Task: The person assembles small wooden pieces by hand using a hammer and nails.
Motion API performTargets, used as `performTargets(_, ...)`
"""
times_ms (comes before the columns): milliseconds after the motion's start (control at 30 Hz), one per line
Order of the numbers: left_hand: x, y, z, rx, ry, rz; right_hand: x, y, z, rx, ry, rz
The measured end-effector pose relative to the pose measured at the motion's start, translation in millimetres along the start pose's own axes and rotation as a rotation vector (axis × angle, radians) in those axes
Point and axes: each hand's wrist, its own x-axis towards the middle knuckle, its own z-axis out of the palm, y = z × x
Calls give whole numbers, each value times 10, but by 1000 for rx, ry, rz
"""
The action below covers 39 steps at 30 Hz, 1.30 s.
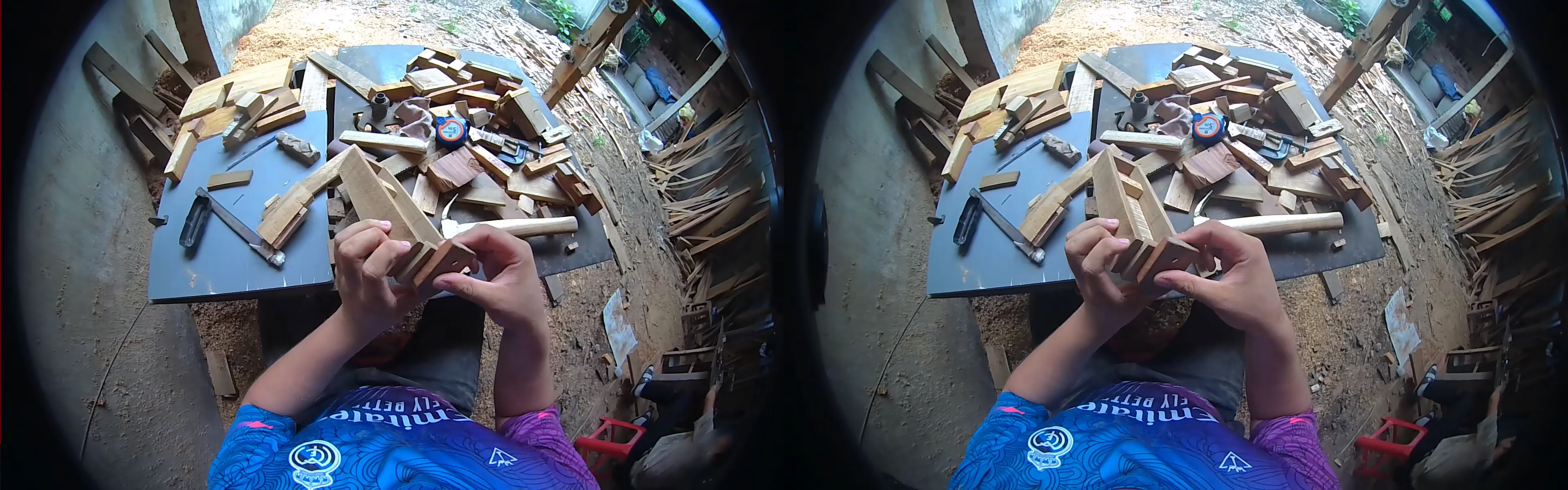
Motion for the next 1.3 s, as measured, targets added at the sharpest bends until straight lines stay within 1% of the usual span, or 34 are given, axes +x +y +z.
performTargets(33, -1, -5, -4, 18, 20, -3, 2, -26, 15, 3, 0, -4)
performTargets(100, 0, -7, -27, 17, -3, -5, 15, -65, 57, 193, -16, 50)
performTargets(133, -8, -8, -42, 12, -27, -14, 20, -60, 73, 195, -25, 48)
performTargets(200, -23, -17, -77, 10, -44, -25, 15, -35, 77, 324, -2, 19)
performTargets(300, 5, -17, -184, -99, -152, -116, 4, 27, -45, 338, -20, 23)
performTargets(333, -5, -62, -217, -111, -158, -112, -5, 51, -102, 366, -31, 22)
performTargets(367, -12, -105, -248, -114, -227, -192, -20, 94, -187, 369, -62, 22)
performTargets(400, -17, -154, -283, -116, -297, -270, -31, 132, -262, 367, -46, 22)
performTargets(433, 86, -210, -351, -60, -438, -240, -44, 172, -332, 330, -109, -1)
performTargets(467, 142, -267, -376, -75, -445, -235, -61, 229, -403, 291, -172, -23)
performTargets(500, 183, -315, -369, -29, -544, -161, -91, 335, -495, 204, -199, -56)
performTargets(533, 219, -348, -328, 9, -635, -82, -114, 396, -548, 186, -177, -51)
performTargets(567, 240, -363, -296, 11, -671, -78, -132, 443, -574, 194, -210, -88)
performTargets(600, 294, -364, -258, -6, -666, -9, -164, 487, -599, 206, -249, -121)
performTargets(667, 276, -445, -184, -55, -760, 84, -251, 523, -633, 207, -227, -107)
performTargets(733, 197, -448, -135, -61, -765, 78, -306, 529, -611, 183, -205, -131)
performTargets(767, 161, -448, -109, -67, -763, 74, -330, 614, -659, 93, -219, -189)
performTargets(800, 122, -432, -96, -72, -773, 77, -363, 600, -636, 99, -209, -186)
performTargets(867, 22, -373, -72, -24, -716, 104, -457, 536, -585, 49, -86, -123)
performTargets(900, -14, -350, -45, -20, -683, 118, -488, 555, -611, 12, -98, -100)
performTargets(933, -46, -333, -29, -26, -689, 114, -526, 573, -591, 14, -94, -91)
performTargets(1000, -98, -312, -13, -13, -656, 119, -600, 613, -502, 163, 61, -58)
performTargets(1067, -141, -295, 8, -17, -647, 120, -691, 737, -502, 148, 88, -69)
performTargets(1133, -148, -275, 19, -23, -638, 131, -752, 790, -465, 171, 235, -126)
performTargets(1167, -148, -257, 22, -20, -624, 144, -763, 803, -441, 117, 269, -165)
performTargets(1300, -112, -242, 28, -6, -613, 185, -799, 888, -361, 163, 320, -124)
